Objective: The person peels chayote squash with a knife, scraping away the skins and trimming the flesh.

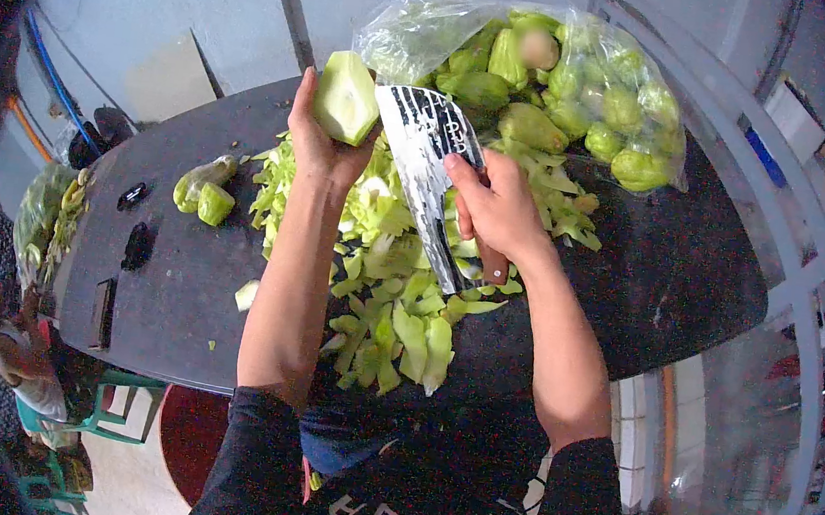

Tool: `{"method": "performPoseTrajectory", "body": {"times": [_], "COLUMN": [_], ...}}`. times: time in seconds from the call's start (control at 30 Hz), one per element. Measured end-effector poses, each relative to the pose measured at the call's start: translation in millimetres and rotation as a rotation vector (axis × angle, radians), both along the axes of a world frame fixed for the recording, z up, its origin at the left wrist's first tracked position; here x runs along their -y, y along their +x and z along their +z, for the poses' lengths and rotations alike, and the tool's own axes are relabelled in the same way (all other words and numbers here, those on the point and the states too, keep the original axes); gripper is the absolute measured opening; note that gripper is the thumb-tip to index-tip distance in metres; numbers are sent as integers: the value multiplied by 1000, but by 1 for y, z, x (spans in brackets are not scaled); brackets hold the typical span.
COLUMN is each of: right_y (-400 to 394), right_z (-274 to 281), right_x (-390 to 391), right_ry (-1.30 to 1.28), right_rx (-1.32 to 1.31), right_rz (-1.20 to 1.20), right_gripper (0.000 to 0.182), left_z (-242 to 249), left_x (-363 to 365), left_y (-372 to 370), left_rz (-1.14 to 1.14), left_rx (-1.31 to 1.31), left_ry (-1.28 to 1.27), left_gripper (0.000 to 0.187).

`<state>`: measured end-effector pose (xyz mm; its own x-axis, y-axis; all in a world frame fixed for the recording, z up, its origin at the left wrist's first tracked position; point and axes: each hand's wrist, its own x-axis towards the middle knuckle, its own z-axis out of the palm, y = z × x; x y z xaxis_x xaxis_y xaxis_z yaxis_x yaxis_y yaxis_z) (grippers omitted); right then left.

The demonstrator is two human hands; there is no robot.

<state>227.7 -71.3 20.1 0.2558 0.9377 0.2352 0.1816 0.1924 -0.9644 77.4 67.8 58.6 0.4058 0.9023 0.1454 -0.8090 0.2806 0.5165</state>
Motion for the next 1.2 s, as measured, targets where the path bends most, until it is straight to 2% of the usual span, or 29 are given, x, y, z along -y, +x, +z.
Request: {"method": "performPoseTrajectory", "body": {"times": [0.4, 0.53, 0.8, 0.87, 1.2], "right_y": [0, -4, -8, -6, -7], "right_z": [-3, -6, -1, -1, -6], "right_x": [-1, -3, 0, 1, -4], "right_ry": [25, 60, 93, 101, 134], "right_rx": [33, 4, -50, -50, -98], "right_rz": [16, 5, 7, 10, -38], "right_gripper": [33, 34, 32, 31, 35], "left_z": [-3, -3, -7, -7, -13], "left_x": [-8, -4, 16, 18, 23], "left_y": [-1, 5, 16, 17, 23], "left_rz": [4, 3, -97, -110, -199], "left_rx": [15, 2, -9, -25, -60], "left_ry": [154, 97, 148, 208, 203], "left_gripper": [43, 42, 40, 42, 48]}}
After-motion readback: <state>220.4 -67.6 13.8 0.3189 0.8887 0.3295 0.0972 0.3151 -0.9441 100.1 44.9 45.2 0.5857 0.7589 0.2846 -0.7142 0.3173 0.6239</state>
